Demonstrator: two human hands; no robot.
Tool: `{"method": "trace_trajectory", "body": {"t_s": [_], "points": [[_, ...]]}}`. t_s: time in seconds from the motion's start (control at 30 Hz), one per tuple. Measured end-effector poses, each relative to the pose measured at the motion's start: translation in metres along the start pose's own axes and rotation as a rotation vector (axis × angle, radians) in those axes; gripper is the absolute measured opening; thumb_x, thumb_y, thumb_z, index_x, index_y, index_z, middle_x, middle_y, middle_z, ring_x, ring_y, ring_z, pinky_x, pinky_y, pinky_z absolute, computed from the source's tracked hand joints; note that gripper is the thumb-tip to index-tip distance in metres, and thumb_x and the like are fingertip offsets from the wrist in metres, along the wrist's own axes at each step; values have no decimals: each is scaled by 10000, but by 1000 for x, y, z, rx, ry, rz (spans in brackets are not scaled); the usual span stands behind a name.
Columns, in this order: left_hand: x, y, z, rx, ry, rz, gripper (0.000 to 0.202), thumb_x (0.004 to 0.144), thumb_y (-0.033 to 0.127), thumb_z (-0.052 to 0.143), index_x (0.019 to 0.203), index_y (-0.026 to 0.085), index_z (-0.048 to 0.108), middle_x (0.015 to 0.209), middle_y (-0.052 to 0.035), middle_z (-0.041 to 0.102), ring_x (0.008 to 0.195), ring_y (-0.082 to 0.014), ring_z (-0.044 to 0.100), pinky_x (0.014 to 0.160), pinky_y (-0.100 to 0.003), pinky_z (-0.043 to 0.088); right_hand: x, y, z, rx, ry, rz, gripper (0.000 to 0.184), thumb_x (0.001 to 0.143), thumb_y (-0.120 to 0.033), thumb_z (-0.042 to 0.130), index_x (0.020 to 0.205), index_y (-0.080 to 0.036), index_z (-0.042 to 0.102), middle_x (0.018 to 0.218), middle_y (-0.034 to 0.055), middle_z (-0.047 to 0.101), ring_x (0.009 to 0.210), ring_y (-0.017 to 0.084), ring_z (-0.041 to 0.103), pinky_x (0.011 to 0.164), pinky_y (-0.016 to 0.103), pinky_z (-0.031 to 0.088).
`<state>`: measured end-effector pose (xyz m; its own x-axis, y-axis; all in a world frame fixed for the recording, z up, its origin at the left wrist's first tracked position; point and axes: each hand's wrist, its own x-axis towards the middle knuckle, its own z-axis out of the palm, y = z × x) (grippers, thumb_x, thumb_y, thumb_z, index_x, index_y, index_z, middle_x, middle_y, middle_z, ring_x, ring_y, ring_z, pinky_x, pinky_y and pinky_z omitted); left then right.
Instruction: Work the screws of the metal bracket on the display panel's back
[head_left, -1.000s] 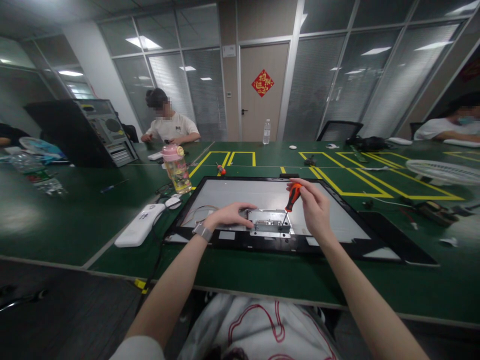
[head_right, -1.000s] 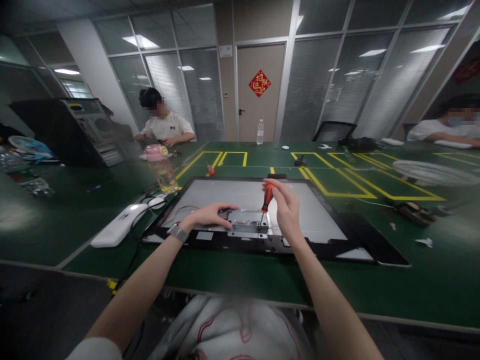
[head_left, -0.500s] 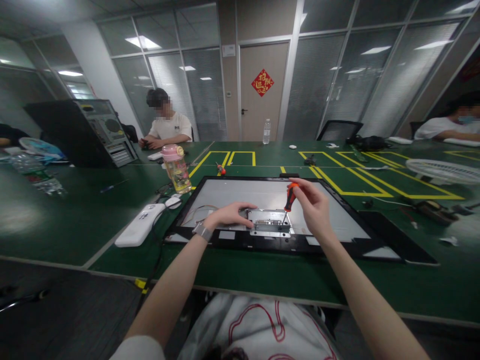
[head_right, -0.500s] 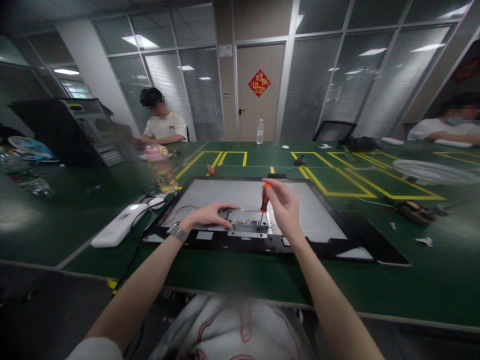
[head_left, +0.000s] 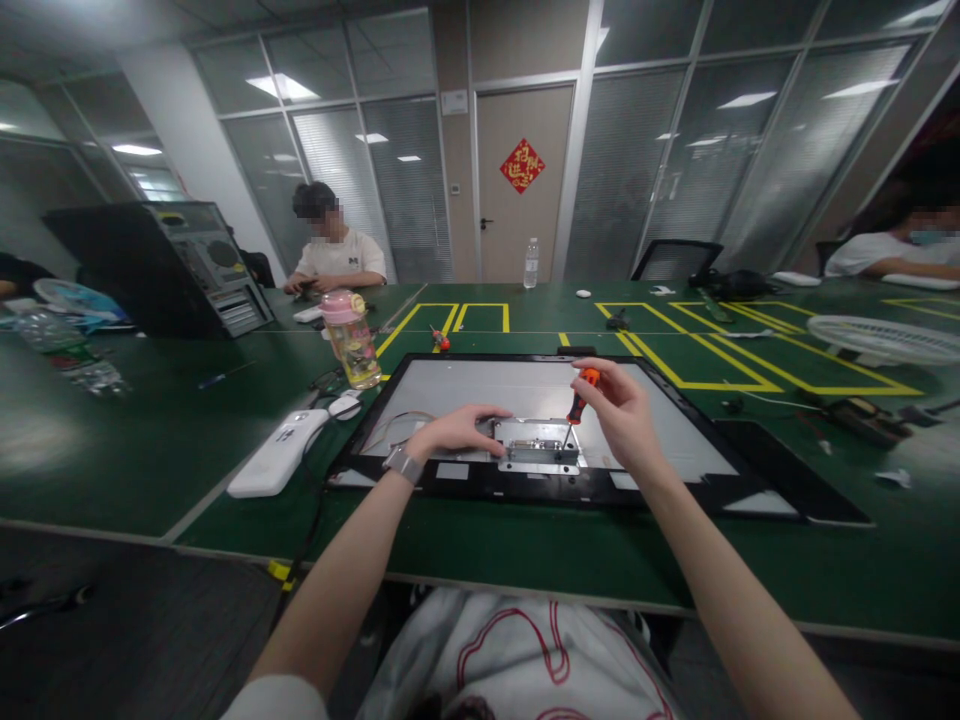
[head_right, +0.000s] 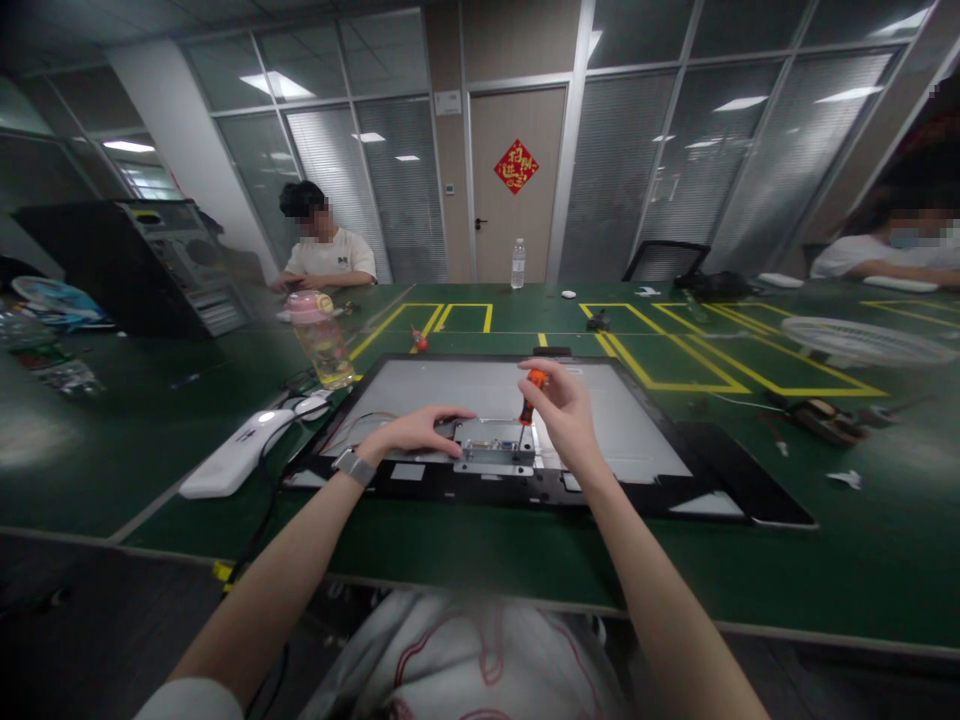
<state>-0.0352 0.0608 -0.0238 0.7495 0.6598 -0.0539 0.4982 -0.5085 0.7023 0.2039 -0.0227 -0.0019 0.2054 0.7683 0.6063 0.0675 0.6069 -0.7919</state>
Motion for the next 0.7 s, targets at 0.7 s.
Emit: {"method": "trace_trajectory", "body": {"t_s": [0.7], "points": [[1,-1,0,15,0,-4,761,626,514,746,1300,244,516,1374,-60,501,1252,-284,454,1051,-361,322,-1,0,2,29,21,-27,166,804,-299,644,963,-259,669,867,13,641,812,158,603,766,327,490]]}}
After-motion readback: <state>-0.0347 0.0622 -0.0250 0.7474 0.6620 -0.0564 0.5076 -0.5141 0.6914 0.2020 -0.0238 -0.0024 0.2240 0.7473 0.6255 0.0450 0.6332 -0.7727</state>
